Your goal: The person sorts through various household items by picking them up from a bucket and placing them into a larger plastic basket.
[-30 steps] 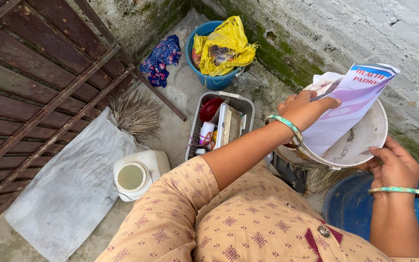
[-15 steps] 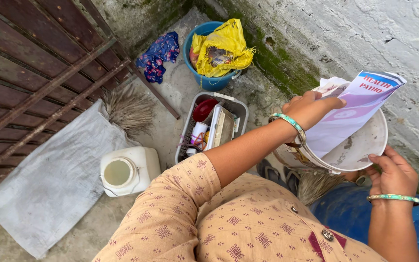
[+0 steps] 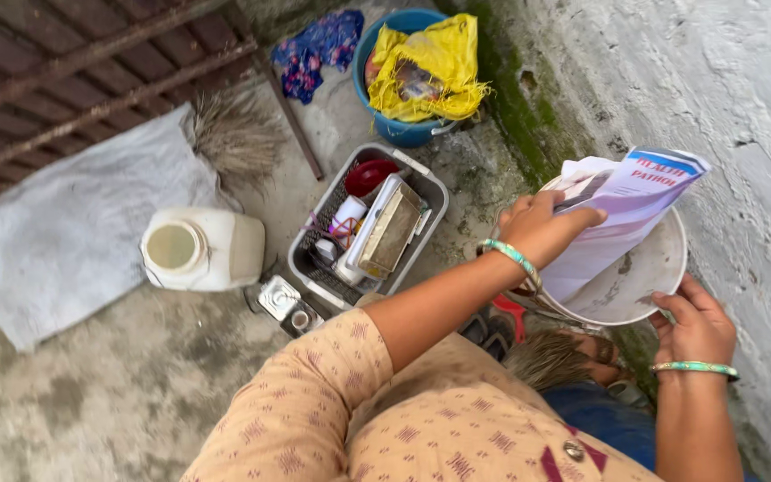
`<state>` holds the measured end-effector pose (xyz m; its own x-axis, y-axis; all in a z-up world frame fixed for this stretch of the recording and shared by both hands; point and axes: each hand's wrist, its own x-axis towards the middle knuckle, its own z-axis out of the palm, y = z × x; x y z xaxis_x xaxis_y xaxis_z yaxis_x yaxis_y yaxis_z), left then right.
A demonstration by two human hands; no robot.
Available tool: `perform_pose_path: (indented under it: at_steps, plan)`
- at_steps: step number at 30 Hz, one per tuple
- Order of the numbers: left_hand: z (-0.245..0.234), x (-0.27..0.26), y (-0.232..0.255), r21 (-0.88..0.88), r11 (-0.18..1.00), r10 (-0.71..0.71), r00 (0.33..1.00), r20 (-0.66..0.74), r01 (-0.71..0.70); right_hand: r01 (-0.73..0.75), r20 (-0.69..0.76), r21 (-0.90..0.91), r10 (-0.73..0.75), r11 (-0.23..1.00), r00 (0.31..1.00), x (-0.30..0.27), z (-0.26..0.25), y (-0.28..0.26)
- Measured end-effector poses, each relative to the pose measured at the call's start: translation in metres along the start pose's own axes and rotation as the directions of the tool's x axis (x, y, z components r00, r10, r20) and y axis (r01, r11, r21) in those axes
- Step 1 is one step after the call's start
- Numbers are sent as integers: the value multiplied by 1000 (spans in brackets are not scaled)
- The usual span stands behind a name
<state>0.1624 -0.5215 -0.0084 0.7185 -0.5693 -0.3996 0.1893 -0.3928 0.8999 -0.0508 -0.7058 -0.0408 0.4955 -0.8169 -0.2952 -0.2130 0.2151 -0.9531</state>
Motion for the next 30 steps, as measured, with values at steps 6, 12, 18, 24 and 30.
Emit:
perform_pose_path:
  at_steps: [6,12,18,24,30]
  plan:
    - [25,-9,-22,-93,994,-69,987,-142,56,-44,44,-57,47,997,998,37,6,4]
    - [24,-18,-61,-106,991,-93,981,-168,76,-49,80,-57,54,997,995,46,18,27]
    - [15,-38,-95,-173,981,-118,981,-154,91,-122,106,-44,126,992,986,46,30,66]
    - [4,-49,-120,-172,976,-158,975,-154,131,-173,113,-51,178,984,978,31,36,84]
    - [-25,-20,-121,-158,973,-179,983,-41,170,-177,133,-41,181,983,975,33,51,71]
